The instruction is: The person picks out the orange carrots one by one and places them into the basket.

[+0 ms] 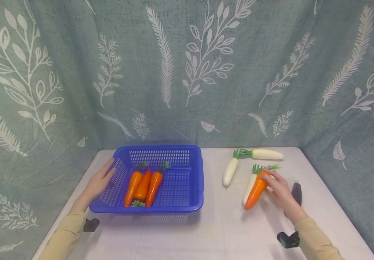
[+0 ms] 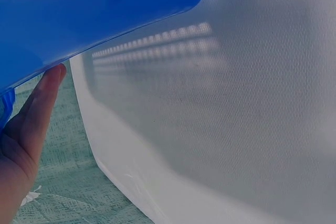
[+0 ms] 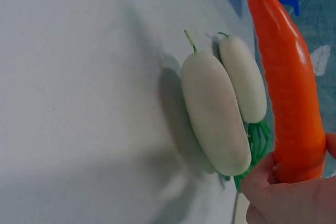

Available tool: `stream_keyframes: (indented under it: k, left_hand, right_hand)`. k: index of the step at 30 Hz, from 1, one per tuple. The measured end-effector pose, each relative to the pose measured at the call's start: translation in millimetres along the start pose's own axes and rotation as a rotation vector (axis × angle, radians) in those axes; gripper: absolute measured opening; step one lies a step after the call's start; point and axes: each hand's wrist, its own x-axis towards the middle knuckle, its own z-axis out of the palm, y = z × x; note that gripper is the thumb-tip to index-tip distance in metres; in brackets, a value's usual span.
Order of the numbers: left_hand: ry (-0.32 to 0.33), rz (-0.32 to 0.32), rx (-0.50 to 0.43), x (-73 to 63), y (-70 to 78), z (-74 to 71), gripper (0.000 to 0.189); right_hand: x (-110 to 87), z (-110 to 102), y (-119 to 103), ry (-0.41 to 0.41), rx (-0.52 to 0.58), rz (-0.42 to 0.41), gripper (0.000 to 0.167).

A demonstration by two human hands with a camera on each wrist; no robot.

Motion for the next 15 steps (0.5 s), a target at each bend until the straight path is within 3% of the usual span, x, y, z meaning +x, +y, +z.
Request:
stream_keyframes:
  k: [9, 15]
  left_hand:
    - [-0.008, -0.017, -0.005, -0.7, 0.5, 0.1, 0.056]
    - [-0.009, -0.021, -0.006, -0.2, -1.0, 0.3, 0.057]
  right_hand:
    - [1.8, 7, -5, -0.063, 0.047, -0.024, 0.060]
    - [2.7, 15, -9, -0.062, 0.047, -0.030, 0.060]
